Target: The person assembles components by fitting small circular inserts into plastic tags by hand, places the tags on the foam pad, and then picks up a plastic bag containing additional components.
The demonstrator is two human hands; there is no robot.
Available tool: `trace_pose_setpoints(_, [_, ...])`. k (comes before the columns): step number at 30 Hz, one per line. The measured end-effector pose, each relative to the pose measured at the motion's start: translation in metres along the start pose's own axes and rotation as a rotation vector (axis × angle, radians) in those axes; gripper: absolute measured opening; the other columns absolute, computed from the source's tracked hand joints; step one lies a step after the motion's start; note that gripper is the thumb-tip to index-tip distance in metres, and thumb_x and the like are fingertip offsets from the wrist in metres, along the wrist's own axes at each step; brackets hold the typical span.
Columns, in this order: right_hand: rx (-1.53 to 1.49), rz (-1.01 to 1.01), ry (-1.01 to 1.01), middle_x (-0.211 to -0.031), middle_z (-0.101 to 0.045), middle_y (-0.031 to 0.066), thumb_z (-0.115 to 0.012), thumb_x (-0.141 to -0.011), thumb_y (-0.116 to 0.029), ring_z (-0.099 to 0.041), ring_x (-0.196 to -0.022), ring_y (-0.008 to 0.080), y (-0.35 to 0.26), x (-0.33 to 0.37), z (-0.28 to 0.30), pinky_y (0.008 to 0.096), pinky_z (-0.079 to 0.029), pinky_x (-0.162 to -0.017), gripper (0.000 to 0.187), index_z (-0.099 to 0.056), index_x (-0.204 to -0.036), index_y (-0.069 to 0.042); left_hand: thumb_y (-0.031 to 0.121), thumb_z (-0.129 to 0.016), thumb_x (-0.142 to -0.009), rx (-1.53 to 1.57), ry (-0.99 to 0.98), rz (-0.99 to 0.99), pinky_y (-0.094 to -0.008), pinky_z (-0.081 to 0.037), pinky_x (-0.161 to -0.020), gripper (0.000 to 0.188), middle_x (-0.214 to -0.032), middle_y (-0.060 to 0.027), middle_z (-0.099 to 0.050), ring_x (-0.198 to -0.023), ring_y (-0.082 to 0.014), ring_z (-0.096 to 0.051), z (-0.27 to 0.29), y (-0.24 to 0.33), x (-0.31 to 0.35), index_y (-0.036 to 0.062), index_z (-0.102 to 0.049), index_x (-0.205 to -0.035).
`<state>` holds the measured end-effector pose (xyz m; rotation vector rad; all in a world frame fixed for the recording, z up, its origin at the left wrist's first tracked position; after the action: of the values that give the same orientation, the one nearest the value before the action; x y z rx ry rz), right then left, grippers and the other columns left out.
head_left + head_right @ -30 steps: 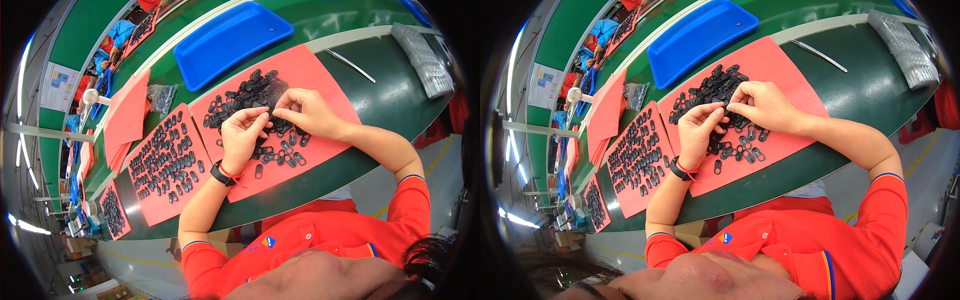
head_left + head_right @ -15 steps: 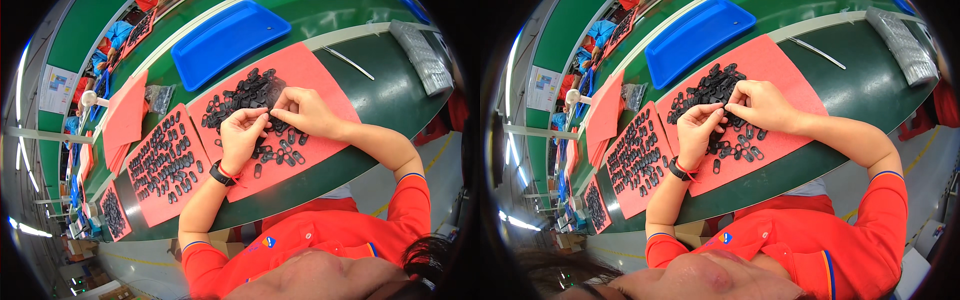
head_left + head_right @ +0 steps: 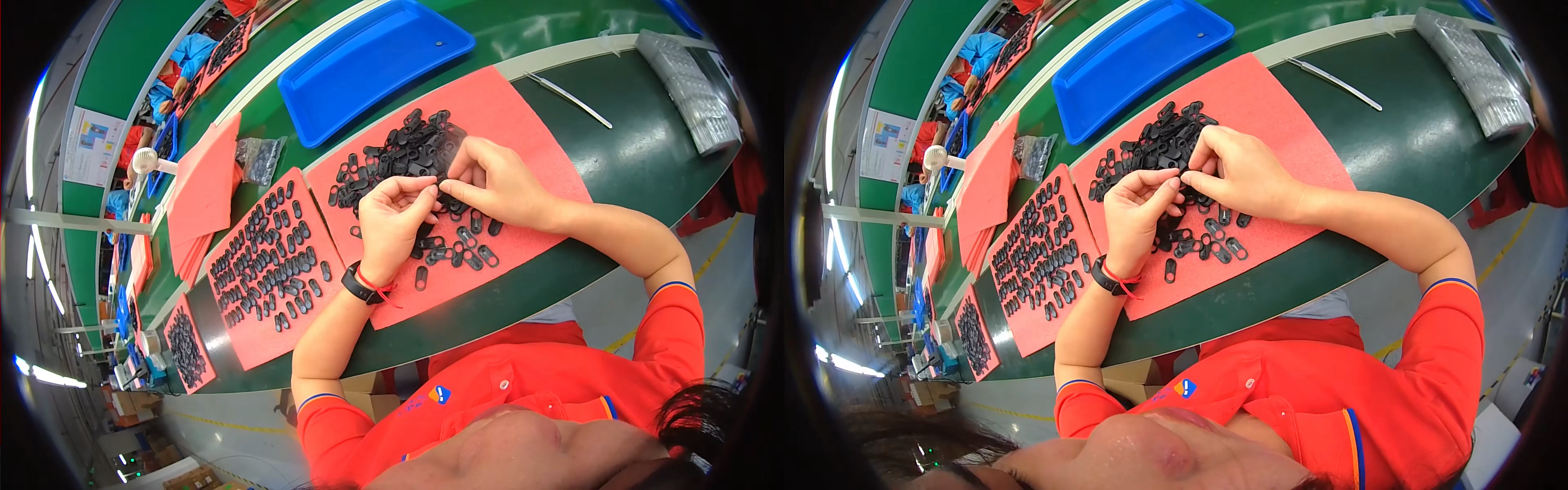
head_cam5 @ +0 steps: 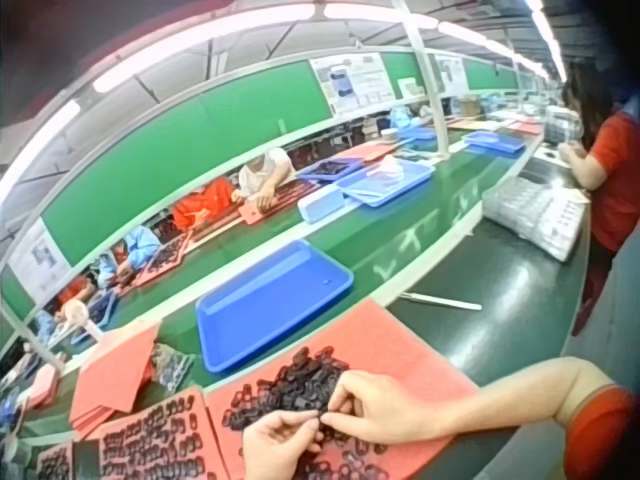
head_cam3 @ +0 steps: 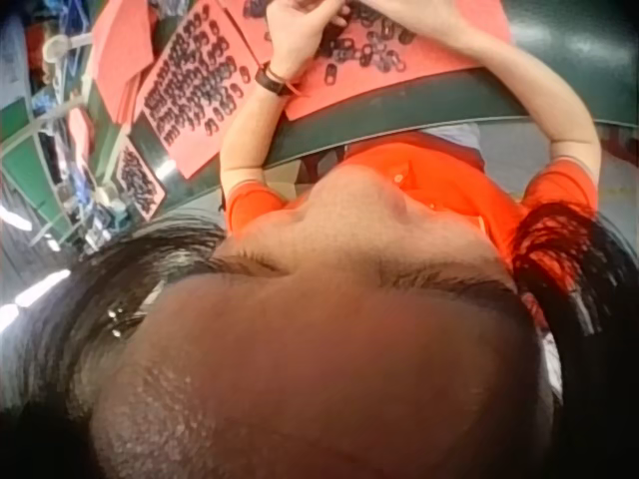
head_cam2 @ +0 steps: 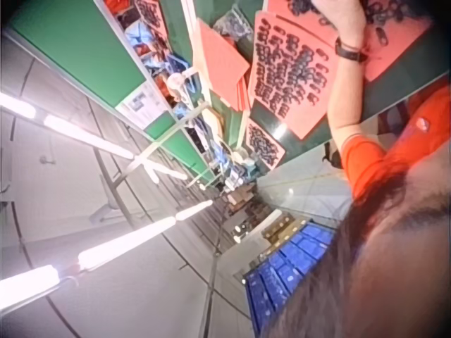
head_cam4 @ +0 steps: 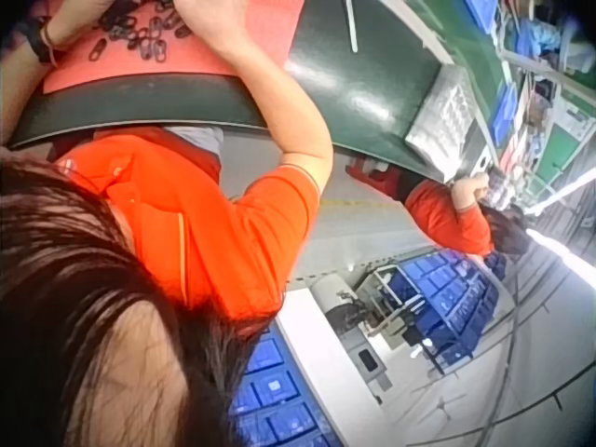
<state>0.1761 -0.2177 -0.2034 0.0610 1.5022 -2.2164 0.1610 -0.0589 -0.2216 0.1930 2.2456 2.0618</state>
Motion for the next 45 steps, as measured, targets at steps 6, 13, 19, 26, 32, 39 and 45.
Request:
trace_pose_setpoints(6, [-0.225, -0.202, -0.147, -0.077, -0.061, 0.0052, -0.065, -0.084, -0.014, -0.054, -0.060, 0.0052, 0.005, -0.003, 0.002, 0.0206, -0.042, -0.050, 0.019, -0.059, -0.092, 0.002, 0.001, -0.063, -0.083, 0.061, -0.009, 0.016, -0.0186, -0.051, -0.057, 0.014, -0.083, -0.0087, -0.065, -0.067, -0.0093, -0.061, -0.001, 0.000, 0.001, -0.0060, -0.062, -0.095])
trace_pose_setpoints(13, [-0.291, -0.297, -0.256, -0.078, -0.061, 0.0055, -0.061, -0.086, -0.013, -0.056, -0.063, 0.0061, 0.011, 0.001, -0.004, 0.0198, -0.044, -0.051, 0.017, -0.059, -0.093, 0.003, 0.001, -0.063, -0.083, 0.048, -0.023, 0.044, -0.0193, -0.051, -0.056, 0.014, -0.080, -0.0093, -0.065, -0.065, -0.0092, -0.061, -0.005, 0.001, 0.004, -0.0064, -0.062, -0.095])
trace_pose_setpoints(19, [-0.319, -0.309, -0.262, -0.078, -0.061, 0.0049, -0.060, -0.085, -0.010, -0.057, -0.064, 0.0063, 0.013, 0.000, -0.005, 0.0194, -0.044, -0.052, 0.013, -0.059, -0.091, 0.002, 0.001, -0.063, -0.083, 0.062, -0.023, 0.059, -0.0198, -0.052, -0.056, 0.015, -0.079, -0.0097, -0.064, -0.063, -0.0094, -0.061, -0.006, 0.000, 0.003, -0.0065, -0.061, -0.095])
trace_pose_setpoints(26, [-0.327, -0.317, -0.274, -0.080, -0.062, 0.0049, -0.061, -0.082, -0.006, -0.060, -0.072, 0.0072, 0.019, 0.001, -0.009, 0.0199, -0.047, -0.060, 0.011, -0.058, -0.088, 0.002, 0.001, -0.062, -0.083, 0.081, -0.019, 0.086, -0.0201, -0.052, -0.056, 0.013, -0.077, -0.0098, -0.064, -0.063, -0.0098, -0.061, -0.006, -0.004, 0.004, -0.0060, -0.061, -0.094])
trace_pose_setpoints(32, [-0.361, -0.330, -0.281, -0.080, -0.062, 0.0053, -0.061, -0.082, -0.005, -0.059, -0.071, 0.0067, 0.017, 0.002, -0.010, 0.0195, -0.046, -0.059, 0.009, -0.058, -0.086, 0.003, 0.002, -0.062, -0.083, 0.103, -0.042, 0.116, -0.0206, -0.052, -0.055, 0.013, -0.077, -0.0101, -0.064, -0.062, -0.0102, -0.061, -0.005, -0.006, 0.005, -0.0058, -0.061, -0.093])
trace_pose_setpoints(39, [-0.304, -0.354, -0.280, -0.079, -0.062, 0.0049, -0.060, -0.081, -0.005, -0.058, -0.070, 0.0061, 0.019, 0.002, -0.010, 0.0191, -0.045, -0.058, 0.009, -0.058, -0.085, 0.003, 0.002, -0.064, -0.082, 0.090, -0.047, 0.150, -0.0195, -0.049, -0.054, 0.013, -0.076, -0.0076, -0.064, -0.060, -0.0095, -0.060, -0.006, -0.007, 0.005, -0.0055, -0.062, -0.092])
trace_pose_setpoints(45, [-0.288, -0.377, -0.301, -0.078, -0.061, 0.0045, -0.060, -0.081, -0.004, -0.057, -0.069, 0.0057, 0.019, 0.003, -0.011, 0.0190, -0.045, -0.058, 0.008, -0.057, -0.084, 0.003, 0.002, -0.063, -0.082, 0.081, -0.054, 0.145, -0.0198, -0.050, -0.054, 0.012, -0.074, -0.0096, -0.064, -0.059, -0.0099, -0.061, -0.006, -0.008, 0.005, -0.0056, -0.062, -0.092])
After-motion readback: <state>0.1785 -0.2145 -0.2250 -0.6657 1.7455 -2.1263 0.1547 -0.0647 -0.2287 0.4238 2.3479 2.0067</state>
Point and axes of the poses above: each hand's wrist, its own x-axis away from the middle knuckle, its own z-axis out of the back of the hand, y = z × x, the point moved 5 cm from there along -x, towards the middle knuckle
